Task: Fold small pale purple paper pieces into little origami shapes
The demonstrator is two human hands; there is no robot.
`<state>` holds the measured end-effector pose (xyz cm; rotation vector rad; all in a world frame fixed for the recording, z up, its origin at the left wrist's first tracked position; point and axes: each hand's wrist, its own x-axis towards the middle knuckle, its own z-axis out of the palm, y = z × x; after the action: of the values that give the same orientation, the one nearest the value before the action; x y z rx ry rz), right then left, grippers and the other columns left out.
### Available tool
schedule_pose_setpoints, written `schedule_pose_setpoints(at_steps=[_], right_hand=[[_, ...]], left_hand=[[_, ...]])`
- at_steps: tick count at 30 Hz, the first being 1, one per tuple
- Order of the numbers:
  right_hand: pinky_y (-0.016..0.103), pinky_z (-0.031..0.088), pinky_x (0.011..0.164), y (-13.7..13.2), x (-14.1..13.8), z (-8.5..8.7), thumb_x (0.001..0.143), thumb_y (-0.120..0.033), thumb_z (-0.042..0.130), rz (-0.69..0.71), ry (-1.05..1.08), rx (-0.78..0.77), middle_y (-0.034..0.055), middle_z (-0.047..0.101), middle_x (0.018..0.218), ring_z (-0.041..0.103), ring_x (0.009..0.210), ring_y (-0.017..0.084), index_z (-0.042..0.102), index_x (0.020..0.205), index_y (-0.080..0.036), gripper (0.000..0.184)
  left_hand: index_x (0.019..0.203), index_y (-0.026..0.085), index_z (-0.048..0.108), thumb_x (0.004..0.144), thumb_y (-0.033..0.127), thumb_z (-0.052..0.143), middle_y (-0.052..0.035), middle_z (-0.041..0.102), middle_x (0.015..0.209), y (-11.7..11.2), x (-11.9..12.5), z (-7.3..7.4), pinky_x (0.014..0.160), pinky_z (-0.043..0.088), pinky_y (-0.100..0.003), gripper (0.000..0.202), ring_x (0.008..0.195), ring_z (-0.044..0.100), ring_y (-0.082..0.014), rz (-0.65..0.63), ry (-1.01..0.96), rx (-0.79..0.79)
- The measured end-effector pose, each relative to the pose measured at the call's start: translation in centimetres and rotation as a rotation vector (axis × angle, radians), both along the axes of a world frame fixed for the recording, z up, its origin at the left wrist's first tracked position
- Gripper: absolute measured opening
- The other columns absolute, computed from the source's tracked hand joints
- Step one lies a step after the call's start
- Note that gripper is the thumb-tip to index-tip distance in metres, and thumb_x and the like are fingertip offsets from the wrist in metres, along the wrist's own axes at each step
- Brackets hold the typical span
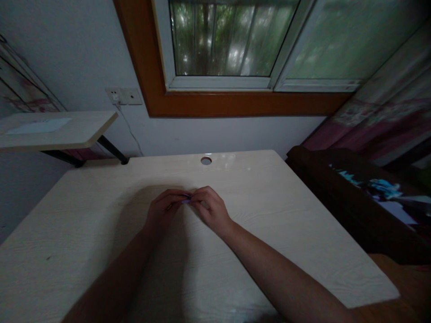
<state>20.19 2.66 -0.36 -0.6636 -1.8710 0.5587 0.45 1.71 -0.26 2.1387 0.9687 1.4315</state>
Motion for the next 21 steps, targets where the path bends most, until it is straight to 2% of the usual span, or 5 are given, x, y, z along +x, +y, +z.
schedule_pose_setpoints(at_steps=[11, 21], right_hand=[[0.034, 0.053, 0.08, 0.0, 0.01, -0.13, 0.092, -0.019, 0.059, -0.008, 0.003, 0.003, 0.0064, 0.063, 0.097, 0.061, 0.092, 0.018, 0.064, 0.101, -0.023, 0.012], [0.034, 0.053, 0.08, -0.07, 0.0, -0.14, 0.092, -0.019, 0.058, -0.012, 0.014, -0.012, 0.0064, 0.063, 0.096, 0.061, 0.092, 0.018, 0.064, 0.099, -0.023, 0.011]], left_hand=[[0.099, 0.022, 0.068, 0.086, 0.013, 0.064, -0.0052, 0.071, 0.102, -0.12, 0.08, -0.21, 0.085, 0.055, -0.032, 0.016, 0.096, 0.068, -0.0168, 0.029, 0.0, -0.01], [0.096, 0.022, 0.068, 0.088, 0.015, 0.062, -0.0055, 0.072, 0.103, -0.03, 0.03, -0.13, 0.084, 0.056, -0.034, 0.012, 0.095, 0.068, -0.0175, -0.007, -0.021, -0.013]])
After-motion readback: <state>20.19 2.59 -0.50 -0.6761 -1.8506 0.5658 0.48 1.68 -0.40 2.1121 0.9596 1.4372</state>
